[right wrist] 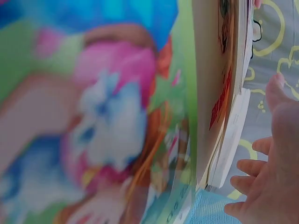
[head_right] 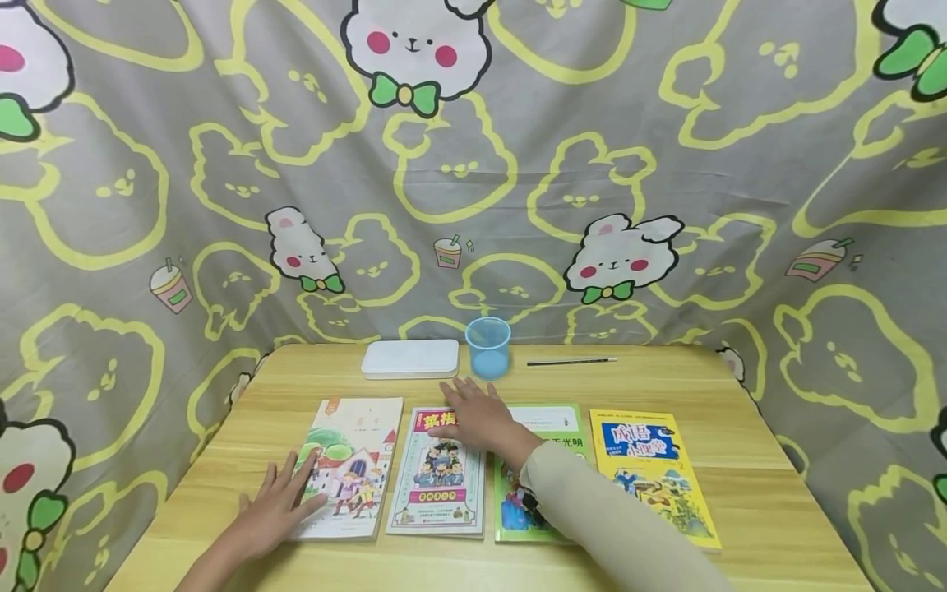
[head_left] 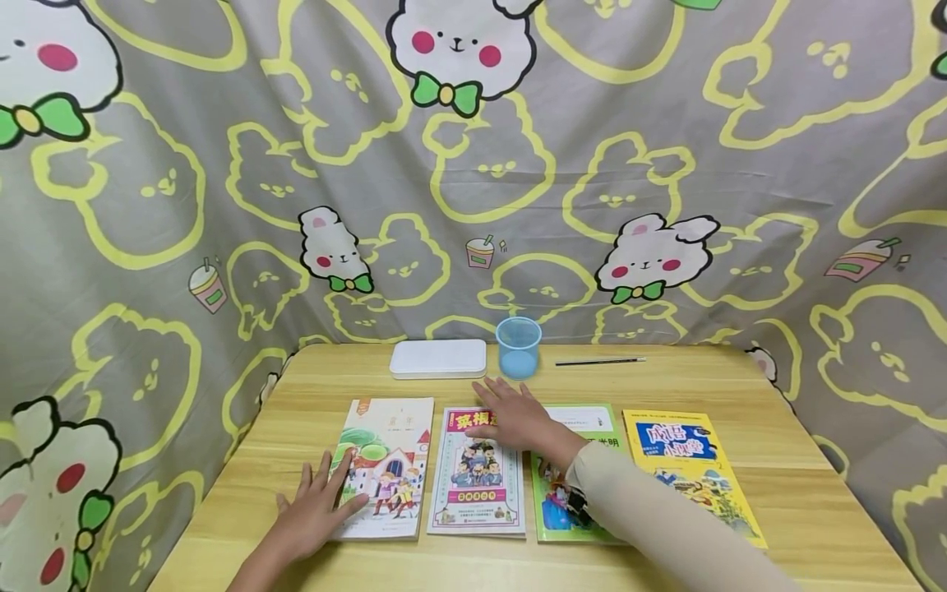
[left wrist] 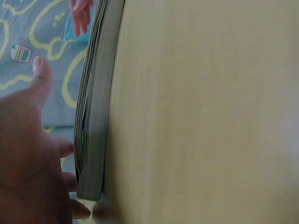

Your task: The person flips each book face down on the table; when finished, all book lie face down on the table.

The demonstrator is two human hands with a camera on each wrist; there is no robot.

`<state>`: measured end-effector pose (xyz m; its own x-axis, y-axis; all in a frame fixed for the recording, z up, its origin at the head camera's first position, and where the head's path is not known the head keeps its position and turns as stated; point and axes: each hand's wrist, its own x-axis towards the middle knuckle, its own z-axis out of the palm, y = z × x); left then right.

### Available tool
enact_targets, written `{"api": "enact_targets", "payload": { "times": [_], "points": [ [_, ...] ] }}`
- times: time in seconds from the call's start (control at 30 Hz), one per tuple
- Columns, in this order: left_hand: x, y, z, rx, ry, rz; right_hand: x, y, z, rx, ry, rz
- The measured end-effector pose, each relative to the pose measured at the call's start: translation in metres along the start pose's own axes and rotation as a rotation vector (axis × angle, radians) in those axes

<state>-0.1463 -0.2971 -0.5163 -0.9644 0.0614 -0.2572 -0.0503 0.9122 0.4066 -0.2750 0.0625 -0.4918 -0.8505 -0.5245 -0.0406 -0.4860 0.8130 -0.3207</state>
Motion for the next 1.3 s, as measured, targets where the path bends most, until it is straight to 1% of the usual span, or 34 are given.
{"api": "enact_targets", "payload": {
  "times": [0.2,0.4,0.53,0.7,0.87,0.97,1.13,1.3],
  "points": [
    [-0.008,-0.008,0.0,-0.037,-0.022,0.014,0.008,-0.007,0.004,0.009,-0.016,-0.015],
    [-0.013,-0.019,-0.004,-0.084,-0.027,0.071,0.018,-0.013,0.007,0.002,-0.037,-0.001],
    [-0.015,-0.025,-0.005,-0.129,-0.03,0.104,0.027,-0.015,0.013,0.0,-0.053,0.005],
    [-0.017,-0.033,-0.009,-0.208,-0.056,0.126,0.036,-0.022,0.017,0.007,-0.062,-0.005],
    [-0.016,-0.039,-0.013,-0.293,-0.099,0.13,0.044,-0.031,0.021,0.044,-0.097,-0.007],
    [-0.016,-0.04,-0.015,-0.319,-0.111,0.136,0.047,-0.037,0.022,0.083,-0.108,-0.011],
    [-0.016,-0.039,-0.015,-0.336,-0.121,0.132,0.051,-0.043,0.023,0.101,-0.118,-0.023],
    [-0.015,-0.039,-0.016,-0.337,-0.117,0.127,0.057,-0.046,0.027,0.113,-0.128,-0.015]
  ]
}}
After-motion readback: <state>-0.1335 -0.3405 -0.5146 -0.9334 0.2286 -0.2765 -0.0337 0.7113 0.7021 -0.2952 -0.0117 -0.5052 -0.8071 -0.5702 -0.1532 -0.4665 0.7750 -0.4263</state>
